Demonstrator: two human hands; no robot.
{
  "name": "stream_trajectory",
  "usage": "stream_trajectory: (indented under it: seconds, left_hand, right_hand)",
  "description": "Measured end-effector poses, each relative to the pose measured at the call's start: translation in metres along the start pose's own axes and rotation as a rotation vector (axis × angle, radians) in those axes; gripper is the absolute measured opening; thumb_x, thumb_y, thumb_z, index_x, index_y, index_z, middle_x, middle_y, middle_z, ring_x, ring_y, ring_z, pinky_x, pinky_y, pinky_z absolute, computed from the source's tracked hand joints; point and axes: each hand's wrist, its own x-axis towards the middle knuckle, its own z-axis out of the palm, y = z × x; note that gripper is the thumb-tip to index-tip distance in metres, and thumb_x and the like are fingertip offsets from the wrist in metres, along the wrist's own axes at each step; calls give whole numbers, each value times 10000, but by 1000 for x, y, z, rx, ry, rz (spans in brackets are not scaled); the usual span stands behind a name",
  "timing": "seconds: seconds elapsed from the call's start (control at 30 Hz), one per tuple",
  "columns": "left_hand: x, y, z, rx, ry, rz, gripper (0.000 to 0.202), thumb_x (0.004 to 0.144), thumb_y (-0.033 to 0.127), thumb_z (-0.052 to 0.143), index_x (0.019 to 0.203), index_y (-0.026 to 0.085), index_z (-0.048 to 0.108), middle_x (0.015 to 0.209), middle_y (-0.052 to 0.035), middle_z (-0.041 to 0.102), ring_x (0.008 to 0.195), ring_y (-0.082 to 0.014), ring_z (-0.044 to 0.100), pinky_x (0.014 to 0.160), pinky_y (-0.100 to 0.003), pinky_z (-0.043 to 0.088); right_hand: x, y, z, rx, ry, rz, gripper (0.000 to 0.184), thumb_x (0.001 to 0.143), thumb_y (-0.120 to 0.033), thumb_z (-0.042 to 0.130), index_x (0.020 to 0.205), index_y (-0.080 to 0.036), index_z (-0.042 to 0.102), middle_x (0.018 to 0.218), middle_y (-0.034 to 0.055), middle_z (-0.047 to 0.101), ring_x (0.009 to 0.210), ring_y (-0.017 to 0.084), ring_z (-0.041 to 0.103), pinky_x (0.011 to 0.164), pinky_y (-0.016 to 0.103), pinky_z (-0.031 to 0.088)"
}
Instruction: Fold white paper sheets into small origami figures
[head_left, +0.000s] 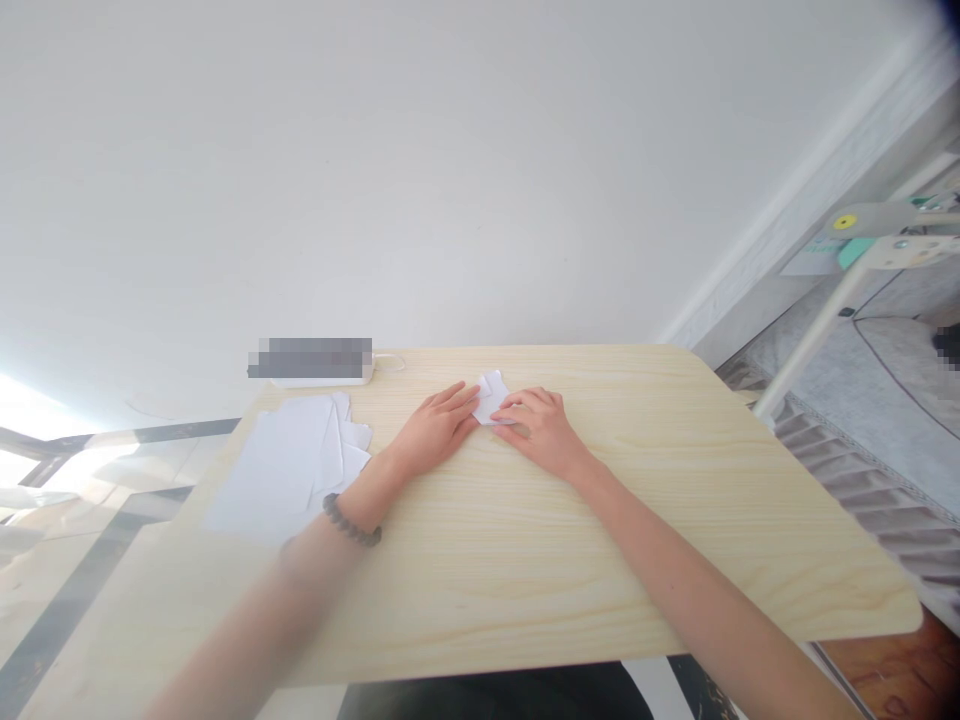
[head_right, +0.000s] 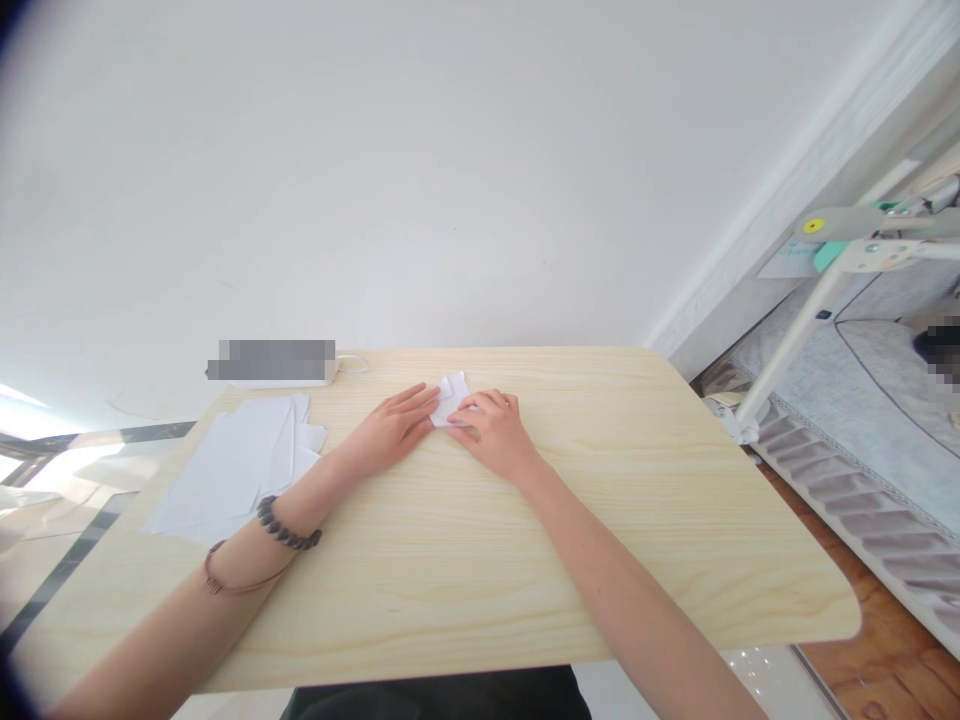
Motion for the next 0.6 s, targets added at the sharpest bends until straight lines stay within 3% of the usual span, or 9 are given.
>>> stream_trajectory:
  seconds: [0.17, 0.3, 0.47, 0.6]
  left_hand:
    - [0, 1, 1, 54, -35, 14, 423, 897, 350, 276, 1279, 193, 369, 1348, -53, 368, 1261, -209, 275, 1001, -389, 288]
    - [-1, 3, 0, 86, -50, 47, 407, 893, 359, 285, 1248, 201, 408, 1328, -74, 388, 1248, -216, 295, 1001, -397, 275]
    - [0, 8, -3, 113, -33, 76, 401, 882, 352, 317, 1222, 166, 422, 1271, -112, 427, 1225, -229, 319, 989, -407, 288]
    - [0, 12, -5, 136, -27, 103, 363, 880, 306, 328, 1192, 164, 445, 1205, -119, 467, 1172, -229, 384, 969, -408, 319]
  right_hand:
    - [1, 1, 1, -94, 29, 84, 195, 829, -294, 461, 796, -234, 643, 900, 25, 609, 902, 183, 469, 796, 352, 279]
    - [2, 6, 2, -22, 71, 216, 217, 833, -308, 442, 758, -198, 613, 823, 28, 598, 804, 160, 500, 759, 325, 316]
    - [1, 13, 2, 128, 18, 167, 212, 836, -313, 433, 801, -214, 618, 828, 17, 579, 738, 127, 521, 697, 271, 363]
    - [4, 14, 5, 102, 19, 247, 238, 838, -322, 415, 761, -196, 603, 777, 20, 564, 662, 119, 511, 652, 259, 370]
